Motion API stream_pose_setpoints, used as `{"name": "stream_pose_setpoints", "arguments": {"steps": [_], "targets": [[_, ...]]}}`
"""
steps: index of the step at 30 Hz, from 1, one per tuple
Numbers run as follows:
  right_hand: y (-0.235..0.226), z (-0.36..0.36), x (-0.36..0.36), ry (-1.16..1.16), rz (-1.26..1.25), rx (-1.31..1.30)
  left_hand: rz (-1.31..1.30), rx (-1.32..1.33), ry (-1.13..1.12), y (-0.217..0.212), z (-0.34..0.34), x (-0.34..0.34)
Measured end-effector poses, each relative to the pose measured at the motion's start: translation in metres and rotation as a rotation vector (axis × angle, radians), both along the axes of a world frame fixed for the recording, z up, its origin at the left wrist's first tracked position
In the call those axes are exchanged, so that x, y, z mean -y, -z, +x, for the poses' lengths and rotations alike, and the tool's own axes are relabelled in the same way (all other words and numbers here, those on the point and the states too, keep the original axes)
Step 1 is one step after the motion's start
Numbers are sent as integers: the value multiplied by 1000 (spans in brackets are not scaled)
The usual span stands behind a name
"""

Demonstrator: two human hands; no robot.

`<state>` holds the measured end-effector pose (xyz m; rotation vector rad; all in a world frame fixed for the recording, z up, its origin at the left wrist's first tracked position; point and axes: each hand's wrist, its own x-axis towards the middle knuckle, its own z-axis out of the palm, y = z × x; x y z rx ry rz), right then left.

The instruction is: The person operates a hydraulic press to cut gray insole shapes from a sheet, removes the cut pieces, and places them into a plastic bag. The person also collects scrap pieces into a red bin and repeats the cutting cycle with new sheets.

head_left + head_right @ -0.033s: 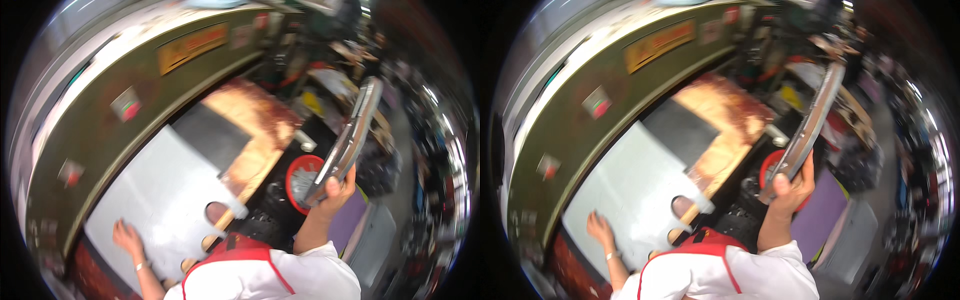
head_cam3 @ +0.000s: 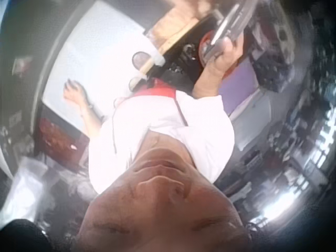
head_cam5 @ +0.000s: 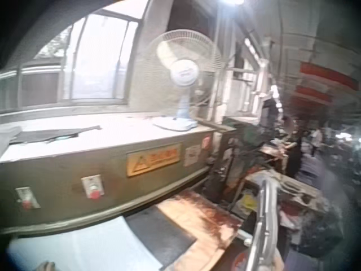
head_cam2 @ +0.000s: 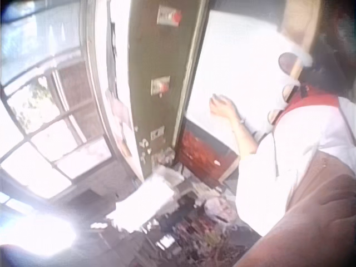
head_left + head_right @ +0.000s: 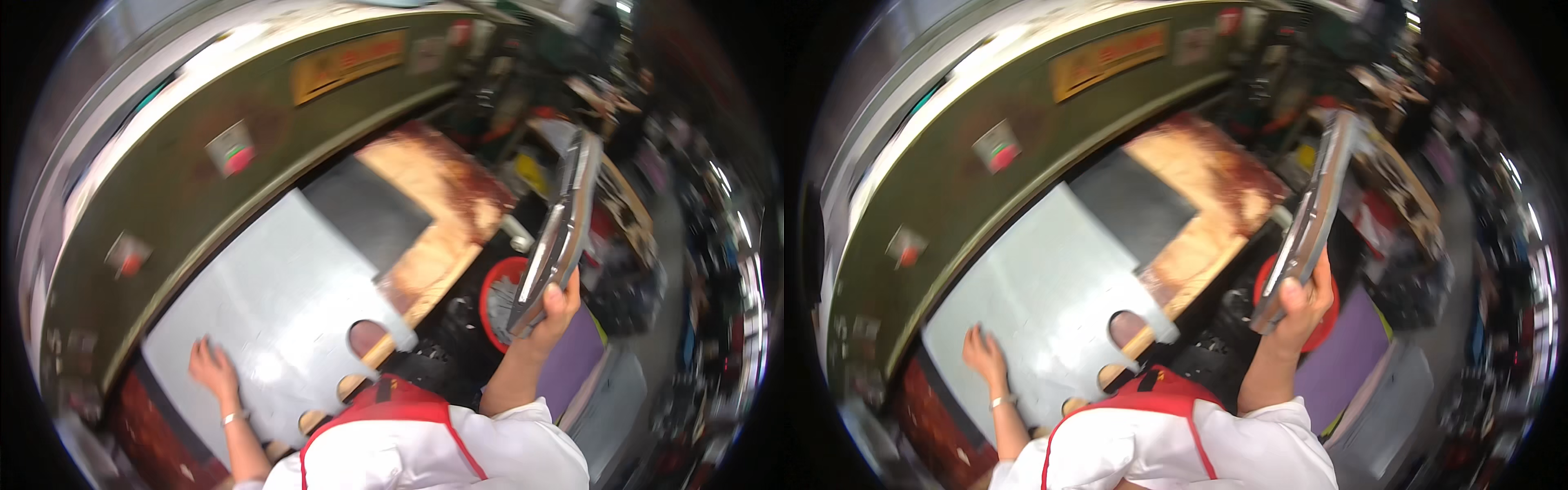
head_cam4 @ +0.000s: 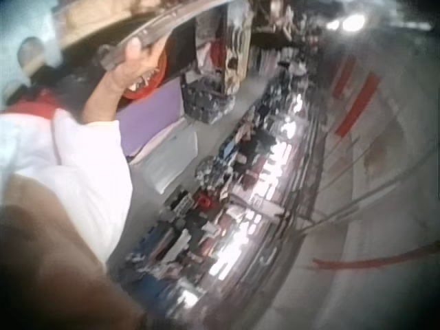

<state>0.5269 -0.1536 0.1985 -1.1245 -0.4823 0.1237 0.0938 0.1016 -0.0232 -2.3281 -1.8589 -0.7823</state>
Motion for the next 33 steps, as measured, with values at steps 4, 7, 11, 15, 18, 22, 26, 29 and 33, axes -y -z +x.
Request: {"name": "stream_pose_setpoints", "arguments": {"steps": [4,7,11,15,18,22,26,29,33], "targets": [[70,13,-70,-129,-270,-128,-29,76,-103,-10,9,-2],[135,28,-126,-277,-460,142,-105,112,-115,-16,13,-2],[170,59,-172,-241,-1176,809,-46,130,-68,-11,12,2],[153,49,-164,28,-976,905,-63,90,-82,-7,9,3],[157,-3,-133,-313,-1106,526,-105,30,-77,-23,16,1],[184,-27,-124,-847,-764,95,-119,50,107,-58,63,-2],[195,-9,-133,-1095,-434,-667,-283,276,890,-67,169,6],[199,-11,-136,-1110,-305,-415,-271,137,1176,-66,221,8],[206,-23,-132,-1113,-203,-351,-195,145,1203,-45,238,-5]]}}
